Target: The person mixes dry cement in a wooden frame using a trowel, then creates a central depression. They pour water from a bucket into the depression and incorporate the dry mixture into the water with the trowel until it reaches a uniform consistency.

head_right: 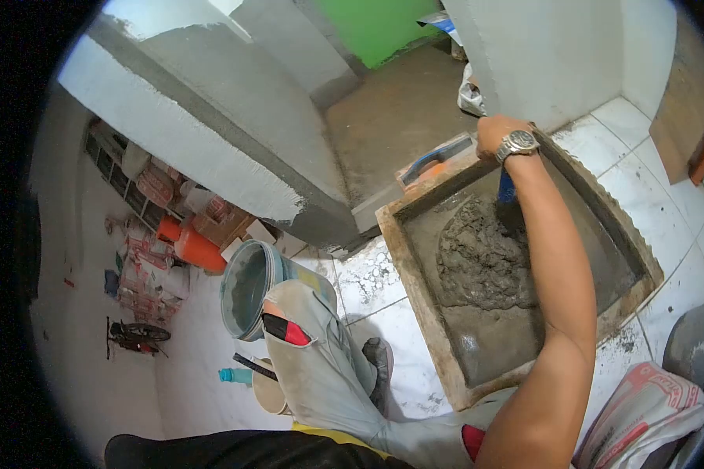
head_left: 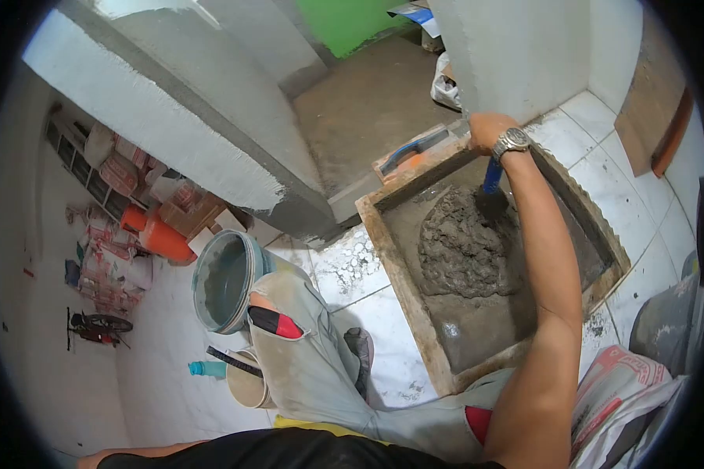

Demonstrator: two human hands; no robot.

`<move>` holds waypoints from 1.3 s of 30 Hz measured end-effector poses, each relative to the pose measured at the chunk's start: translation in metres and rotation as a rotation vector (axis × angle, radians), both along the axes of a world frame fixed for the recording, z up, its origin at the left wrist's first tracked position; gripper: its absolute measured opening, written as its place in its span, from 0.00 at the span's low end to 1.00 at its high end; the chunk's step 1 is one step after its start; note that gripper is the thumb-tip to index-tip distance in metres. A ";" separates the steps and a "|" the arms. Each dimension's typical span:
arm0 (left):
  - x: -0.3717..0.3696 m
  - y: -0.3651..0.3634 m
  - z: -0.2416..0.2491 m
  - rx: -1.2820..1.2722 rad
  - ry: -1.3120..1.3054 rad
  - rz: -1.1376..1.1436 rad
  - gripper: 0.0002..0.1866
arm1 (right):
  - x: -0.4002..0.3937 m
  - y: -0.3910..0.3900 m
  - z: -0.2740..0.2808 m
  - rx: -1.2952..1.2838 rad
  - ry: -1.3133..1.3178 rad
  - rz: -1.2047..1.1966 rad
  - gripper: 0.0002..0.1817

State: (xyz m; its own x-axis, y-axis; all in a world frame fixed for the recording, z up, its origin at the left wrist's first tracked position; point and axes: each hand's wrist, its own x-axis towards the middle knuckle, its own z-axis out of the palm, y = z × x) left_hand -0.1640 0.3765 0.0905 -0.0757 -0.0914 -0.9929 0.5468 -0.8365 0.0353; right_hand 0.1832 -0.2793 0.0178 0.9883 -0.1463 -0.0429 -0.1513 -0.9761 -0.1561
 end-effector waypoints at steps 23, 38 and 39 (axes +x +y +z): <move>0.011 0.025 -0.133 -0.392 -0.404 -0.259 0.18 | 0.002 0.003 0.000 -0.034 -0.095 -0.019 0.13; 0.029 0.055 -0.117 -0.509 -0.190 -0.612 0.19 | -0.001 0.026 -0.006 -0.069 -0.164 0.063 0.12; 0.032 0.054 -0.117 -0.525 -0.163 -0.636 0.19 | -0.007 0.031 -0.002 -0.070 -0.194 0.089 0.12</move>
State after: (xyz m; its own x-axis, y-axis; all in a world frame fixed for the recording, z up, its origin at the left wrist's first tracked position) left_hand -0.1324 0.4307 -0.0262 -0.1281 -0.5330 -0.8363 -0.0690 -0.8364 0.5437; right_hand 0.1760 -0.2487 0.0159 0.9862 -0.0538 0.1563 -0.0375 -0.9937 -0.1055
